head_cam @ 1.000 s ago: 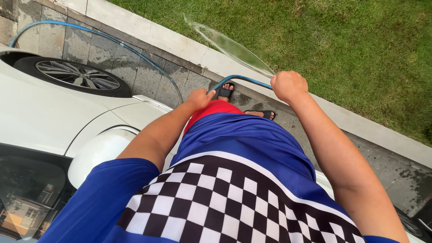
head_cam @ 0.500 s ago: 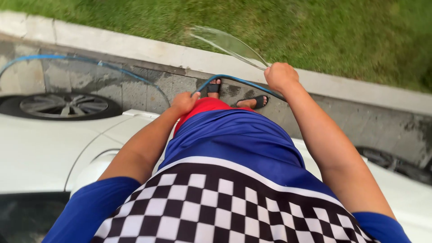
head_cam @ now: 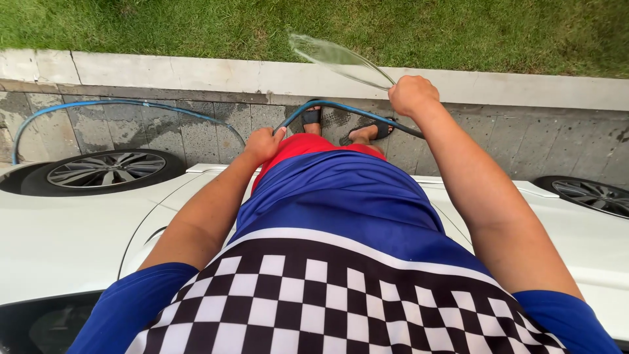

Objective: Watering the lawn and rinsing a car with a garden hose in a driveway

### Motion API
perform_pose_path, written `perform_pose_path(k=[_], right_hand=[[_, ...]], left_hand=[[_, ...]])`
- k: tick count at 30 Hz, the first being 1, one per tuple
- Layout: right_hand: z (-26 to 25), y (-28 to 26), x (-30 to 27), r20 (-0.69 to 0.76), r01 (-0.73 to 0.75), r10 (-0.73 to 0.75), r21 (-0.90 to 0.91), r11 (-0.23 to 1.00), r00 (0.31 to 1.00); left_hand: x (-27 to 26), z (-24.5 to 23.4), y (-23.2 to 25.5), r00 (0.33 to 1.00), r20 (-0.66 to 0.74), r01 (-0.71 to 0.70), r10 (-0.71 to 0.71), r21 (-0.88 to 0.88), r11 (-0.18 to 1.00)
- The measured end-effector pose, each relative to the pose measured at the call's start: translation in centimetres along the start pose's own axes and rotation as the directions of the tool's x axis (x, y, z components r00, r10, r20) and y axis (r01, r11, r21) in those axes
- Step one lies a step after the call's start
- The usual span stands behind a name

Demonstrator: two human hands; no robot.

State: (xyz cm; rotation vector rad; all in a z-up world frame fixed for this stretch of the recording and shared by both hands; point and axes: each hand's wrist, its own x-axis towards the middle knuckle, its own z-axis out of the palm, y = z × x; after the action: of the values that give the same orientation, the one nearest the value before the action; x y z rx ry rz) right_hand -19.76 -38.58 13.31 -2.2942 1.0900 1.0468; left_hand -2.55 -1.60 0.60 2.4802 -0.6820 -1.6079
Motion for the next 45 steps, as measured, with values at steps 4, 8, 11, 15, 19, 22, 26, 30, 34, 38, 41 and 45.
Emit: perform_pose_path(k=[4, 8, 11, 15, 19, 22, 26, 30, 34, 38, 41, 45], right_hand=[[-0.1, 0.8, -0.2, 0.027, -0.053, 0.05, 0.111, 0.992, 0.998], [1.3, 1.6, 0.2, 0.001, -0.114, 0.118, 0.261, 0.959, 0.993], [3.1, 2.2, -0.1, 0.038, -0.217, 0.222, 0.426, 0.878, 0.974], [9.1, 6.3, 3.7, 0.031, -0.275, 0.396, 0.768, 0.578, 0.918], [12.4, 8.1, 5.4, 0.188, -0.236, 0.478, 0.971, 0.041, 0.858], [13.9, 8.4, 5.5, 0.217, -0.095, 0.438, 0.955, -0.283, 0.873], [11.7, 7.0, 2.4, 0.257, 0.006, 0.45, 0.863, -0.505, 0.855], [14.1, 8.8, 3.7, 0.301, 0.082, 0.469, 0.766, -0.638, 0.83], [13.5, 10.6, 3.6, 0.433, 0.147, 0.541, 0.667, -0.73, 0.721], [12.2, 12.5, 2.0, 0.448, 0.178, 0.552, 0.641, -0.747, 0.703], [11.3, 14.2, 1.4, 0.508, 0.122, 0.507, 0.613, -0.781, 0.696], [13.0, 18.2, 3.4, 0.483, 0.272, 0.571, 0.555, -0.786, 0.664]], left_hand=[[0.3, 0.3, -0.4, 1.0, -0.017, -0.018, 0.018, -0.016, 1.0], [-0.1, 0.8, -1.4, 1.0, -0.028, 0.001, -0.002, -0.045, 0.999], [1.4, 1.6, -3.5, 0.995, -0.099, 0.013, -0.021, -0.083, 0.997], [-1.2, -1.3, -2.9, 0.976, -0.207, 0.021, -0.062, -0.198, 0.98], [-3.8, -3.8, -1.9, 0.951, -0.298, 0.003, -0.081, -0.254, 0.967], [-0.9, -3.2, -5.7, 0.915, -0.374, 0.005, -0.154, -0.369, 0.929], [-0.4, -5.4, -5.5, 0.898, -0.42, -0.032, -0.128, -0.355, 0.934], [-0.7, -7.3, -5.2, 0.911, -0.403, 0.029, -0.085, -0.143, 0.989], [0.5, -7.5, -5.7, 0.885, -0.446, 0.016, -0.133, -0.255, 0.967], [0.0, -7.3, -4.9, 0.9, -0.433, -0.033, -0.042, -0.164, 0.986], [-0.1, -7.0, -3.8, 0.913, -0.401, 0.007, -0.071, -0.16, 0.987], [0.0, -6.0, -2.7, 0.925, -0.376, 0.033, -0.045, -0.04, 0.999]])
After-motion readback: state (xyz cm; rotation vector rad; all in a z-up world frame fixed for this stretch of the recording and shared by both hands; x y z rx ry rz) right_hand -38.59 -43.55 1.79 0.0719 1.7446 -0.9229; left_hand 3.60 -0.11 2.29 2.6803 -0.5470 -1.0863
